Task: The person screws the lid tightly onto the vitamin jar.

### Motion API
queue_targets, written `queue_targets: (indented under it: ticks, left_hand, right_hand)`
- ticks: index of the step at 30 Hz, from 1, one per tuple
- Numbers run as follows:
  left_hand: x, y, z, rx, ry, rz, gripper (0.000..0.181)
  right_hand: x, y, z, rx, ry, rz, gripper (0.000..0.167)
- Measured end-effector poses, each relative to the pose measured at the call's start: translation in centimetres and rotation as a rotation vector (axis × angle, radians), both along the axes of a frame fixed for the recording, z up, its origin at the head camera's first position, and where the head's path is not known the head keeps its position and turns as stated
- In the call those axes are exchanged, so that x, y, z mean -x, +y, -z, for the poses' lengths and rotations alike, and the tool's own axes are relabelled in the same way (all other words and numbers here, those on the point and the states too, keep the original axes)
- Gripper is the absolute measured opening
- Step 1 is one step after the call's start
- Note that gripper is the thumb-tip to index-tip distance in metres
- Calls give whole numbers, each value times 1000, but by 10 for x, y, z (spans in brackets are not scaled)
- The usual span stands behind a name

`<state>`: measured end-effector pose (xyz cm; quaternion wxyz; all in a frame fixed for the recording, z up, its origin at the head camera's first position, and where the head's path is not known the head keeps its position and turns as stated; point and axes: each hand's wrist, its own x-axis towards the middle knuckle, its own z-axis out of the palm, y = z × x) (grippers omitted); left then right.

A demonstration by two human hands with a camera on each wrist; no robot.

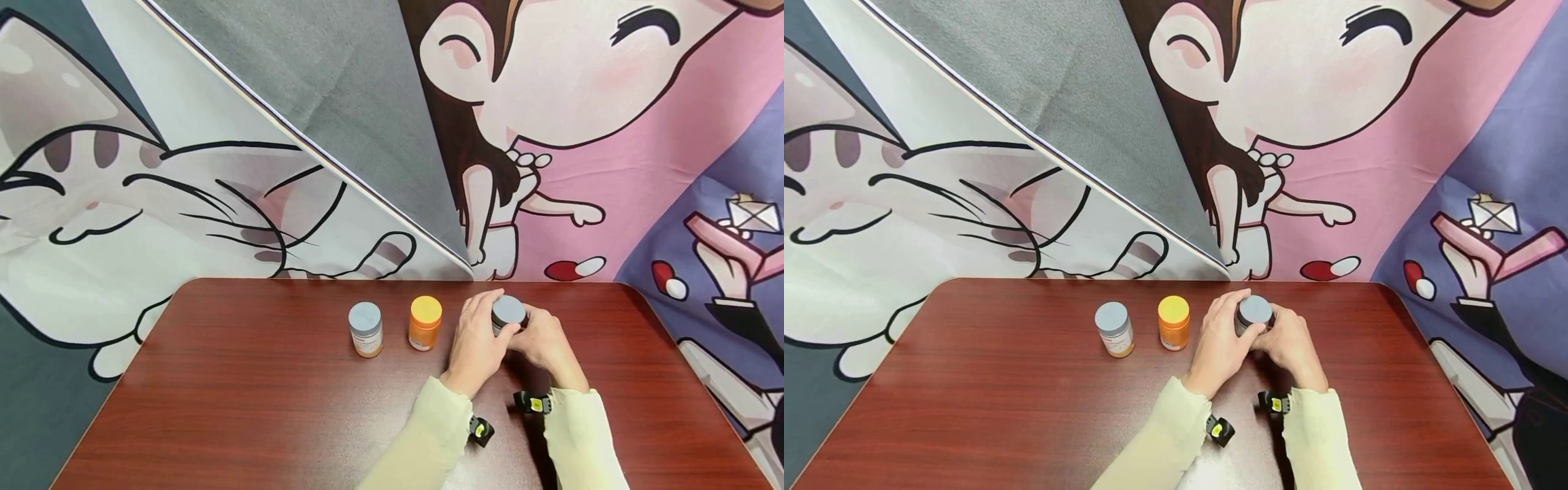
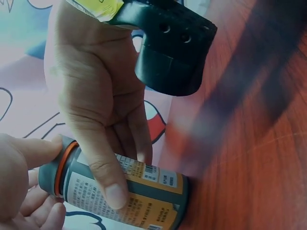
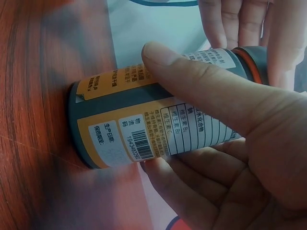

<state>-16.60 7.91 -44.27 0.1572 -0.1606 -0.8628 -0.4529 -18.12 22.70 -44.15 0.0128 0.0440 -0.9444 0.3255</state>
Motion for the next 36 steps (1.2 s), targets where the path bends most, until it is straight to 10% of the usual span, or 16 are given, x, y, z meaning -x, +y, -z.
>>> queue_targets:
  ticks: [22,36]
  left_hand:
    - [0,1,9,-137,98,-29,65]
    - [2,5,11,-138,45,-41,58]
  right_hand:
    - [1,0,0,-41,-19,1,42]
    - [1,0,1,-31,6,-6,44]
